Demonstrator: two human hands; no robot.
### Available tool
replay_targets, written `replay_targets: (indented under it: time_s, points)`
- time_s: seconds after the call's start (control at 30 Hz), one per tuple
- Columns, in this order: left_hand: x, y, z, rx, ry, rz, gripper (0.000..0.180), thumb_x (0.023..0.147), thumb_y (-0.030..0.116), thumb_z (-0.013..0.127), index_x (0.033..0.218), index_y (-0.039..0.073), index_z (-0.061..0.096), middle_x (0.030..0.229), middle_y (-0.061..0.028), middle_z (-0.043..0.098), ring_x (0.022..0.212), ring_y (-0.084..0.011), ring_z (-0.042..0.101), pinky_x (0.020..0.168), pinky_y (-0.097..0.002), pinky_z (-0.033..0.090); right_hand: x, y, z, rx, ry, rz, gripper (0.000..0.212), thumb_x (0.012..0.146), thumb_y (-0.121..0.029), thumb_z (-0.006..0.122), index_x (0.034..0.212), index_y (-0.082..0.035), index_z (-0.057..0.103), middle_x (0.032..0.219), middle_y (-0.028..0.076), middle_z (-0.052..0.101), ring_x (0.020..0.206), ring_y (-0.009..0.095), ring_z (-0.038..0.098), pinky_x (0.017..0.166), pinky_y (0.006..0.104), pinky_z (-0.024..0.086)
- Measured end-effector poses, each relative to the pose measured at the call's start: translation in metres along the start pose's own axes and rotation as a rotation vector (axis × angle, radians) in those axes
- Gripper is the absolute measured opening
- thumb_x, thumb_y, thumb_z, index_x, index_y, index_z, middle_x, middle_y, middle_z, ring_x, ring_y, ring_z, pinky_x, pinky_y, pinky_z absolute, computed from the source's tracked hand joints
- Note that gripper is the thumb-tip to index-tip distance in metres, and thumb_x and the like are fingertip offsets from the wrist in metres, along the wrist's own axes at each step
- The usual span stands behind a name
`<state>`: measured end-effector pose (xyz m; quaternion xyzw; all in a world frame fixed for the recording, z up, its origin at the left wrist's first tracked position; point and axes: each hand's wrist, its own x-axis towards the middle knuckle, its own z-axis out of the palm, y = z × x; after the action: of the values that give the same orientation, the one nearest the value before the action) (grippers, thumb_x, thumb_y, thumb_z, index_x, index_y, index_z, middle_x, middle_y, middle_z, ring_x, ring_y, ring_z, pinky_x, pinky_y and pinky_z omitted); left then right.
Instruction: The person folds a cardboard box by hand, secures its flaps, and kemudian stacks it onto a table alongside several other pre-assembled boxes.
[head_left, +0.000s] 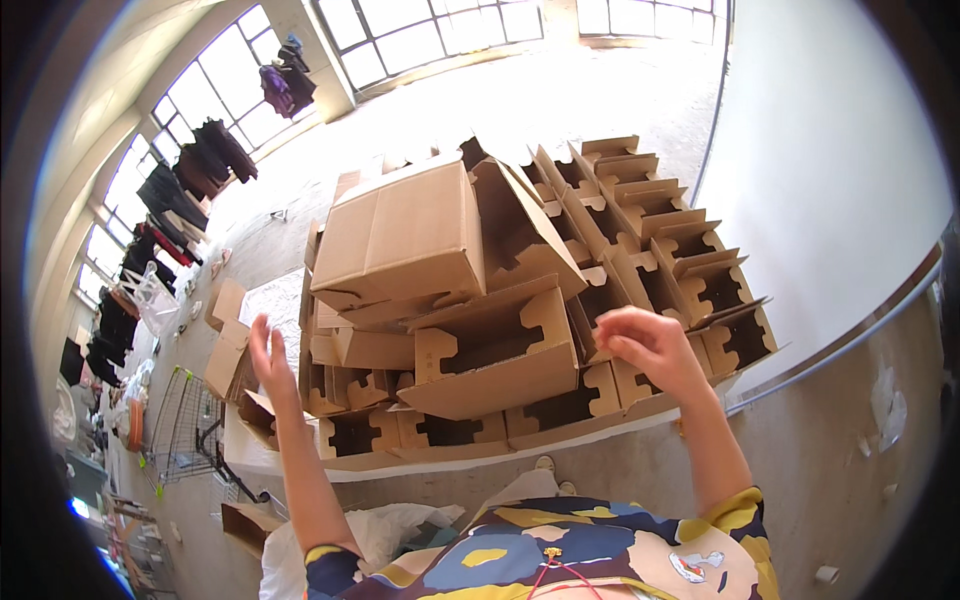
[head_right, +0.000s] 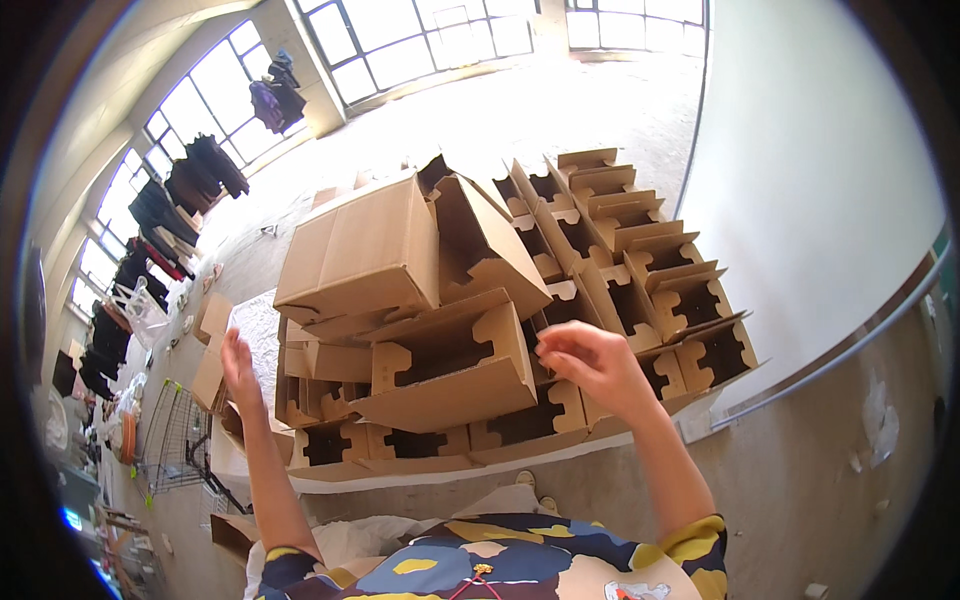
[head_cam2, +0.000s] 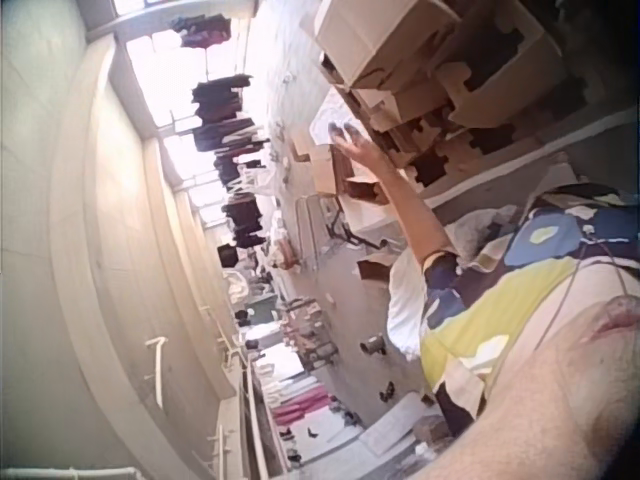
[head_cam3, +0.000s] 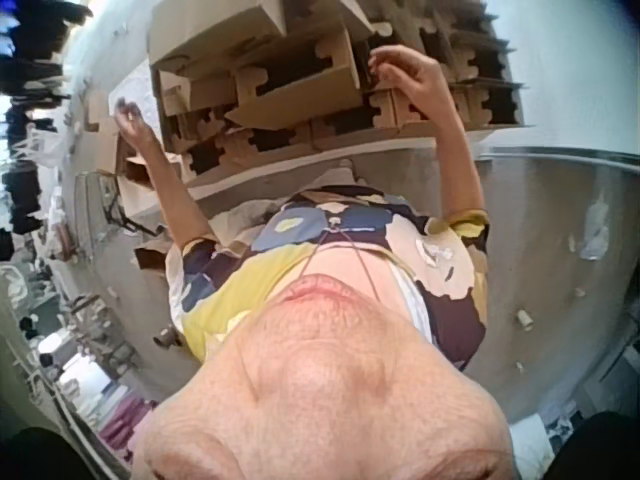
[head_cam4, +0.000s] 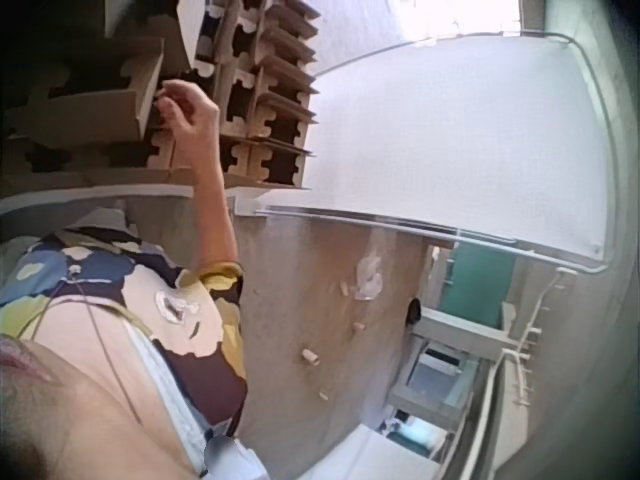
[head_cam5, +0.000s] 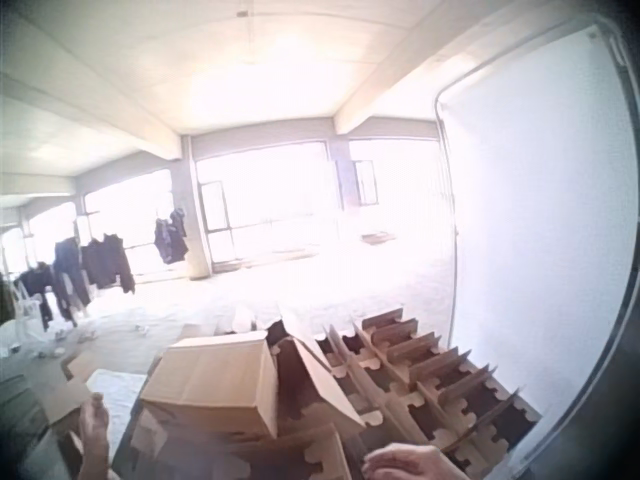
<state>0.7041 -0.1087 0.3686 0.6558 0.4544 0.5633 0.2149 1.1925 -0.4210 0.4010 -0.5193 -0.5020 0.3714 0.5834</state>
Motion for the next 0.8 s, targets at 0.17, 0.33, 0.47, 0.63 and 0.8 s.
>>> replay_targets:
  time_s: [0.17,0.33,0.47,0.63,0.8]
  points:
    - [0.045,0.042,0.061,-0.191,-0.215,-0.29,0.085,0.098,0.065,0.049,0.153,0.003,0.033,0.152,-0.0159,0.046,0.137,-0.0274,0.045,0.11,-0.0416,0.036,0.079,-0.007,0.021,-0.072,-0.065,-0.106,0.036,0.099,-0.018,0.065,0.128,0.003,0.062,0.116,0.008,0.069,0.101,0.014,0.068,0.087,0.0278,0.056]
    - [0.057,0.051,0.079,-0.386,-0.421,-0.383,0.084,0.097,0.068,0.048,0.147,0.001,0.044,0.143,-0.0137,0.054,0.13,-0.0236,0.052,0.108,-0.0397,0.039,0.152,-0.016,0.049,-0.326,-0.146,-0.016,0.058,0.099,-0.042,0.062,0.134,0.004,0.057,0.121,0.016,0.069,0.099,0.019,0.07,0.087,0.0318,0.056]
    - [0.053,0.062,0.085,-0.376,-0.518,-0.378,0.065,0.103,0.055,0.047,0.141,0.003,0.052,0.134,-0.009,0.061,0.122,-0.0203,0.058,0.104,-0.0379,0.045,0.194,-0.011,0.067,-0.417,-0.229,-0.024,0.075,0.097,-0.06,0.054,0.136,0.004,0.054,0.121,0.024,0.068,0.113,0.033,0.065,0.096,0.0405,0.051]
    - [0.021,0.099,0.079,-0.491,-0.275,-0.183,0.062,0.101,0.035,0.057,0.154,0.009,0.036,0.152,-0.0088,0.044,0.137,-0.0228,0.045,0.109,-0.0409,0.04,0.193,-0.008,0.073,-0.313,-0.017,-0.449,0.084,0.089,-0.053,0.07,0.142,0.007,0.044,0.131,0.03,0.059,0.122,0.043,0.058,0.103,0.0465,0.048]
    - [-0.013,0.162,0.089,-0.297,-0.128,0.221,0.09,0.091,0.035,0.073,0.159,0.007,0.021,0.162,-0.0111,0.029,0.147,-0.0288,0.032,0.119,-0.043,0.029,0.193,-0.052,0.017,0.132,-0.304,-0.318,0.09,0.086,-0.044,0.078,0.152,0.0,0.035,0.146,0.022,0.049,0.121,0.034,0.059,0.102,0.0415,0.049]
